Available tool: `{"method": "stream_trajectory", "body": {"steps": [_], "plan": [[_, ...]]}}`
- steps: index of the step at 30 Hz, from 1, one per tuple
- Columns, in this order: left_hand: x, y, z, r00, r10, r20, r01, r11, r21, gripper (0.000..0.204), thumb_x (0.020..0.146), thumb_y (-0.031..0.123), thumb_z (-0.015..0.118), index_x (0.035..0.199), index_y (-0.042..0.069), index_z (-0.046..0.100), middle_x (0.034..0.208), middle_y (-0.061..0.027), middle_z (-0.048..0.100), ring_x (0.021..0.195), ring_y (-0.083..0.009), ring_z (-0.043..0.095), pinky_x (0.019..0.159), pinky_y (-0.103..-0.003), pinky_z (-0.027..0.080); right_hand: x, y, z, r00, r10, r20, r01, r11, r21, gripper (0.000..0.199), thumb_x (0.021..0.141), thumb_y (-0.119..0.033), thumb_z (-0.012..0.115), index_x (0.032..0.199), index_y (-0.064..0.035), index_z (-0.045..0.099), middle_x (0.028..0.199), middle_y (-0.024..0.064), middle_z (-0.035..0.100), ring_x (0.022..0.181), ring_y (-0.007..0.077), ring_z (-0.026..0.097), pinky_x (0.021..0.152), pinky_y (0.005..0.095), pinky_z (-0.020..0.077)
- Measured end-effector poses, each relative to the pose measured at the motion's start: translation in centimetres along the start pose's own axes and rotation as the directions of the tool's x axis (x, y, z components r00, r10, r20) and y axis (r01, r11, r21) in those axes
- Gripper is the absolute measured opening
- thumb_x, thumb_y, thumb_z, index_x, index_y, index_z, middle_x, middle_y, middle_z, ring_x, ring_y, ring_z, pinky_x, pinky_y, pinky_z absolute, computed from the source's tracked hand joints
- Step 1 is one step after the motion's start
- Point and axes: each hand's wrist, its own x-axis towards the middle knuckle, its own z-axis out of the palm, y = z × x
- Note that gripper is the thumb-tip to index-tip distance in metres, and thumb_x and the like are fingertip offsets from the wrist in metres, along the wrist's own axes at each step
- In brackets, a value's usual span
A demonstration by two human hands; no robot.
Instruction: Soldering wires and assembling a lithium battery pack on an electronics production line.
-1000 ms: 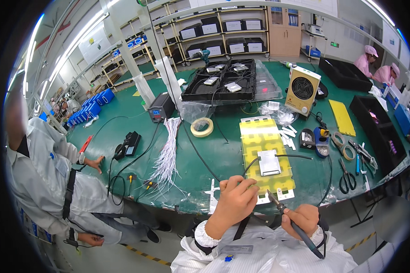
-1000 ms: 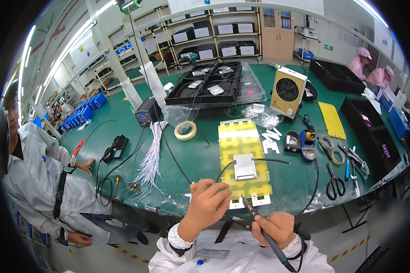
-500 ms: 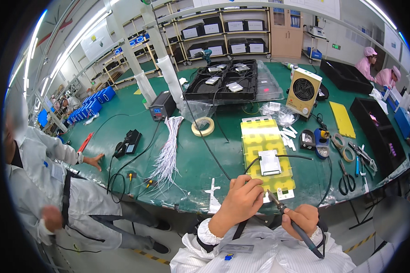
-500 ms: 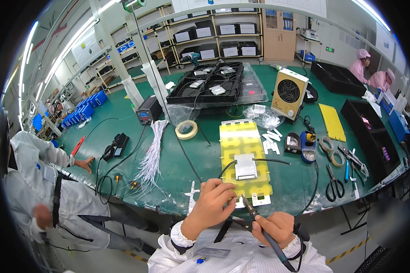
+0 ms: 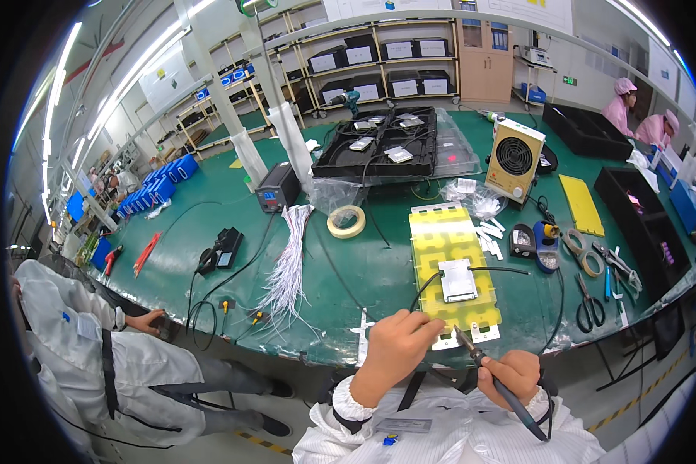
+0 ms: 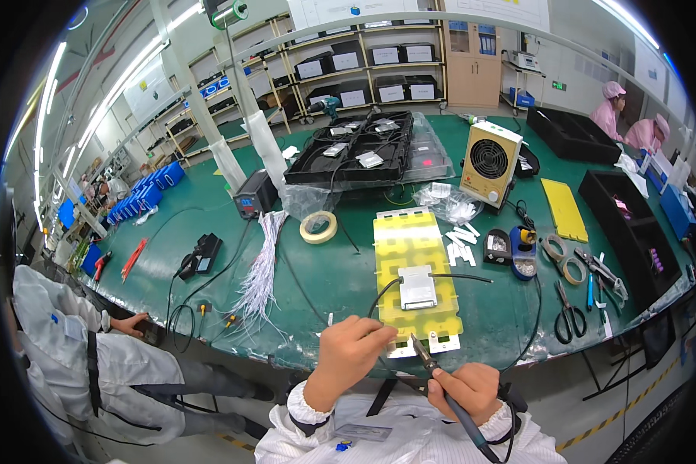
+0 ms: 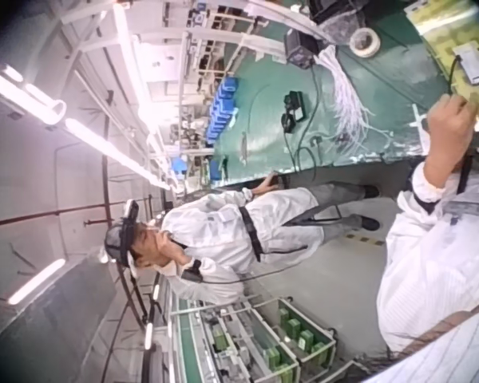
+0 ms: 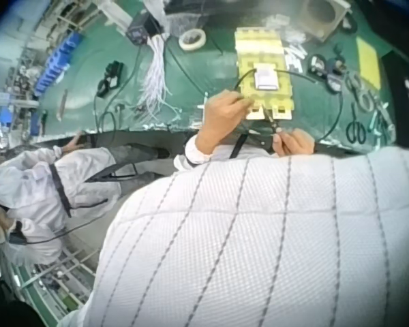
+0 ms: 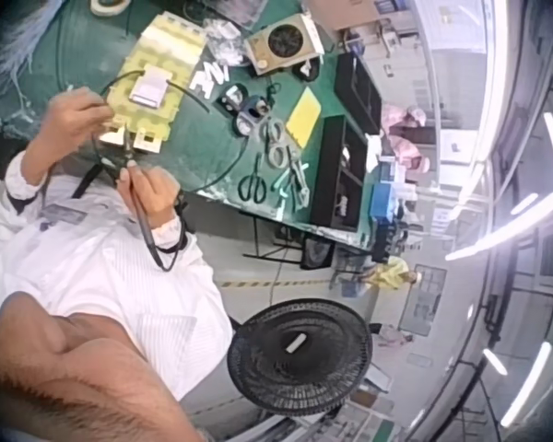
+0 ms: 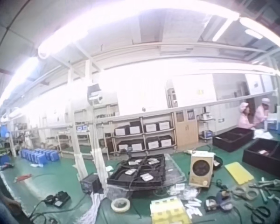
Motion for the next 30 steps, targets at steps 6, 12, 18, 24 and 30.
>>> {"method": "stream_trajectory", "body": {"steps": [6,12,18,24,30], "plan": [[0.1,-0.2,-0.5,0.999,0.042,-0.033,-0.043,0.998,-0.037,0.019,0.076,0.001,0.078,0.094,0.005,0.074,0.071,-0.0041,0.064,0.069,-0.0223,0.059,0.060,-0.035,0.047,0.0,0.0,0.0,1.000,-0.008,0.013,0.008,1.000,-0.027,0.016,0.073,-0.001,0.077,0.088,-0.0006,0.072,0.058,0.0040,0.054,0.044,0.0212,0.052,0.042,0.0343,0.0379],[-0.3,0.0,0.0,0.998,-0.023,-0.057,0.012,0.984,-0.179,0.019,0.077,-0.001,0.075,0.095,0.001,0.071,0.088,-0.0095,0.072,0.071,-0.0266,0.060,0.065,-0.037,0.049,0.0,0.0,-0.1,1.000,0.010,0.013,-0.010,1.000,-0.010,0.016,0.074,-0.001,0.076,0.089,-0.0002,0.072,0.058,0.0045,0.054,0.044,0.0214,0.052,0.043,0.0346,0.0383],[-0.1,0.0,0.5,1.000,0.003,0.008,-0.001,0.980,-0.201,0.014,0.080,0.002,0.074,0.089,0.001,0.064,0.117,-0.0147,0.068,0.092,-0.0307,0.063,0.085,-0.040,0.054,0.0,0.2,-0.3,1.000,-0.002,0.001,0.002,1.000,-0.012,0.016,0.074,-0.001,0.076,0.089,0.0012,0.072,0.061,0.0059,0.058,0.045,0.0217,0.054,0.043,0.0342,0.0404],[0.0,0.0,1.0,0.999,0.026,0.028,-0.020,0.979,-0.203,0.015,0.078,0.001,0.076,0.088,0.001,0.065,0.123,-0.0133,0.067,0.096,-0.0325,0.062,0.081,-0.040,0.053,0.0,0.2,-0.1,1.000,0.017,0.011,-0.017,1.000,0.021,0.016,0.074,-0.001,0.076,0.090,0.0016,0.072,0.060,0.0055,0.057,0.045,0.0214,0.055,0.043,0.0340,0.0405],[0.2,0.1,1.6,0.998,0.046,0.031,-0.039,0.981,-0.188,0.016,0.077,0.001,0.077,0.088,0.001,0.065,0.120,-0.0126,0.067,0.096,-0.0320,0.062,0.082,-0.041,0.053,-0.1,0.1,-0.1,1.000,0.011,0.008,-0.011,1.000,0.015,0.016,0.075,-0.001,0.076,0.090,0.0016,0.072,0.059,0.0054,0.056,0.045,0.0217,0.055,0.043,0.0344,0.0408]]}}
